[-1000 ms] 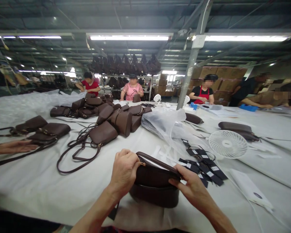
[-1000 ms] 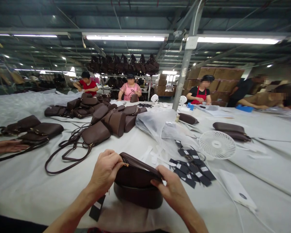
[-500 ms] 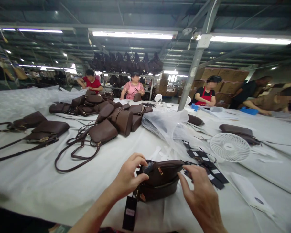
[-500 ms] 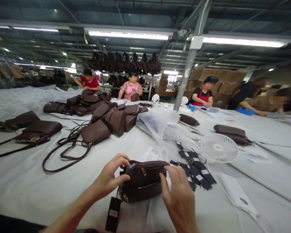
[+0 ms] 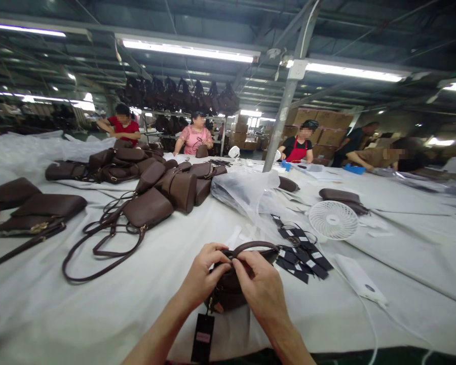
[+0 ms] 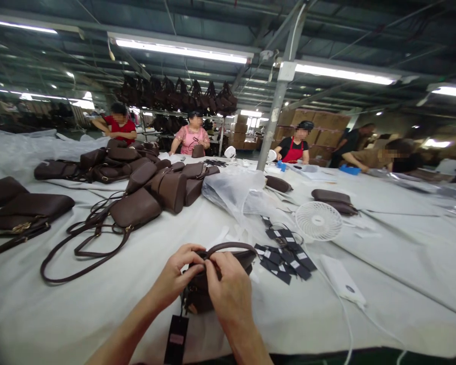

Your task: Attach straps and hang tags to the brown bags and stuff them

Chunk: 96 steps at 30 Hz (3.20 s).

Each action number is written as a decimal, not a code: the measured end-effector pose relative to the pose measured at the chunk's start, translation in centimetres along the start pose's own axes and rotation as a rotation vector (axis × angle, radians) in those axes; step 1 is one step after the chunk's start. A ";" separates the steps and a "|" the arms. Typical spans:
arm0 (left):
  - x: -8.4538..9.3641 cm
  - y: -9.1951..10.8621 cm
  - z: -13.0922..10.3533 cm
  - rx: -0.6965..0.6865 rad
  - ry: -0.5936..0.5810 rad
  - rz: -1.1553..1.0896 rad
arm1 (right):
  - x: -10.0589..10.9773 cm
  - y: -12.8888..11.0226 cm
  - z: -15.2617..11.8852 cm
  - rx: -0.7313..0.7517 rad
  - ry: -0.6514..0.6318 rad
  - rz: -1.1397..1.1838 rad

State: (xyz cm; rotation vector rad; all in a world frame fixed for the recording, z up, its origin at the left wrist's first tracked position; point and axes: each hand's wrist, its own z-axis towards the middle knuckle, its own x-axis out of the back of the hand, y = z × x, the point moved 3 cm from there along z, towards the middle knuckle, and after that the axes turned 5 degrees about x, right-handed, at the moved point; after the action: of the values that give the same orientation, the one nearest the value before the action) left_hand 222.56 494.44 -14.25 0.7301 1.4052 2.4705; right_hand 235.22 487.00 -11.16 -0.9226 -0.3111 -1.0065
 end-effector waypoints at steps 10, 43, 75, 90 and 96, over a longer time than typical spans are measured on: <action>-3.4 1.3 -2.2 -0.175 0.009 0.055 | 2.5 1.8 -1.1 -0.259 0.002 -0.087; -3.7 1.3 -0.6 0.041 -0.125 -0.245 | 2.1 5.6 -3.4 -0.401 0.082 0.331; -2.7 1.5 0.6 -0.205 -0.406 0.019 | 3.6 4.1 -2.4 0.006 -0.043 0.192; -4.7 2.1 0.4 -0.218 -0.284 0.073 | 4.6 8.8 -1.2 -0.320 0.127 0.485; -4.4 2.3 0.5 -0.234 -0.256 0.109 | 3.3 8.1 -1.1 -0.555 0.039 0.981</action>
State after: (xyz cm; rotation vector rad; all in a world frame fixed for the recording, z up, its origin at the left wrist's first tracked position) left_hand 226.74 491.80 -13.54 1.0481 0.9920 2.4568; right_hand 243.49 485.85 -13.99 -1.3494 0.4637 -0.1775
